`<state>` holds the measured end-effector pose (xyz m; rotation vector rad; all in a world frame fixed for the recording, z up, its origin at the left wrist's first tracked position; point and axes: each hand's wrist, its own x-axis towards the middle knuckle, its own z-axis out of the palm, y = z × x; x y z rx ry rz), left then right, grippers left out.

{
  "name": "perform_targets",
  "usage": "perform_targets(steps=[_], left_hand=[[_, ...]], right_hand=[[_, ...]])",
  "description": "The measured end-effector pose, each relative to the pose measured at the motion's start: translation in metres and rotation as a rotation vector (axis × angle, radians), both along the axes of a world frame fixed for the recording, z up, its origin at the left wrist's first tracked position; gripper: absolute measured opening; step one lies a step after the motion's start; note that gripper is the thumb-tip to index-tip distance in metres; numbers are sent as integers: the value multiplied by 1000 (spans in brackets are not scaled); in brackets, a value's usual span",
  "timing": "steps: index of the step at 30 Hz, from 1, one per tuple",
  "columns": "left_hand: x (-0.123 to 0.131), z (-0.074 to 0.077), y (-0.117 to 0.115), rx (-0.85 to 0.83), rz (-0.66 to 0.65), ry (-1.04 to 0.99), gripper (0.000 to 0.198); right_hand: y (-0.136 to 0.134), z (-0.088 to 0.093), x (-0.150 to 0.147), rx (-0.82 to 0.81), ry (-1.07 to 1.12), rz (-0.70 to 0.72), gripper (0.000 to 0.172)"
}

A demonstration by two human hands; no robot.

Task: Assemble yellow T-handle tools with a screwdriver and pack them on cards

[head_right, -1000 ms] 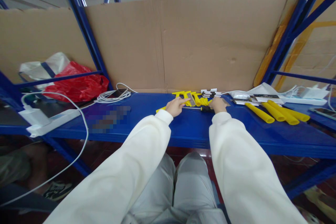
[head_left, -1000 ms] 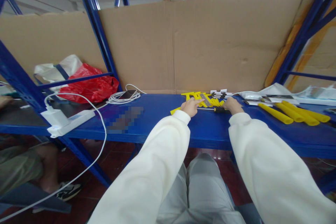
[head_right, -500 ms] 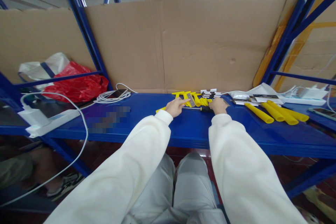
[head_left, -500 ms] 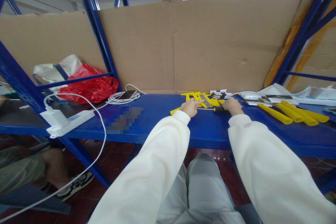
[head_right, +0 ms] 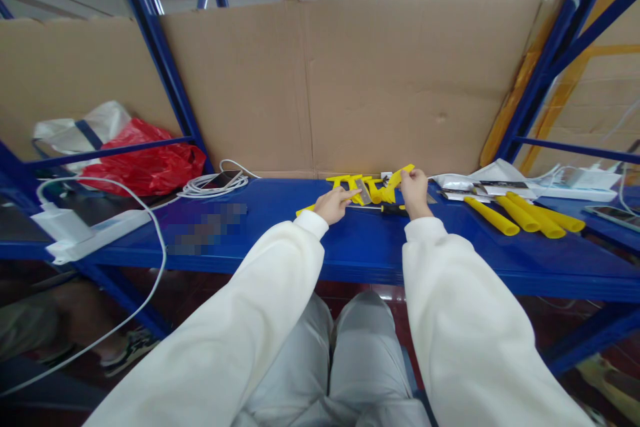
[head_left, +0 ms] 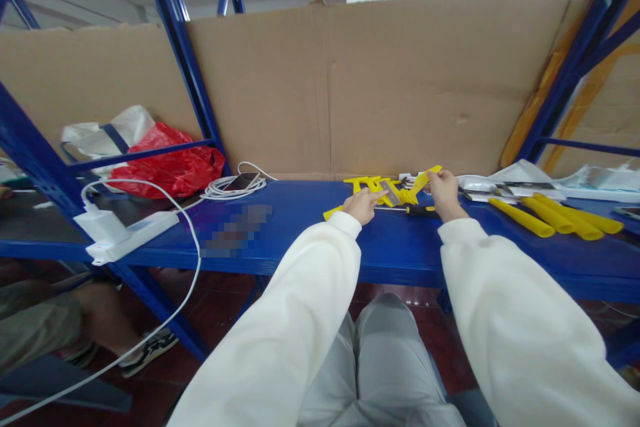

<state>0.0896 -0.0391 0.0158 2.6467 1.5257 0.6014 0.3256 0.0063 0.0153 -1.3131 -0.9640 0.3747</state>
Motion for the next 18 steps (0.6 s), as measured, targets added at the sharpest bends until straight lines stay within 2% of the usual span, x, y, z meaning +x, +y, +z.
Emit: perform_targets(steps=[3,9,13,18], left_hand=[[0,1,-1,-1,1,2,55],[0,1,-2,0,2,14,55],[0,2,-3,8,25,14,55],[-1,1,-2,0,20,12,54]], right_hand=[[-11,7,-15,-88,205,68,17],[-26,15,-27,-216,389,196,19],[-26,15,-26,-235,401,297,20],[-24,10,-26,-264,281,423,18]])
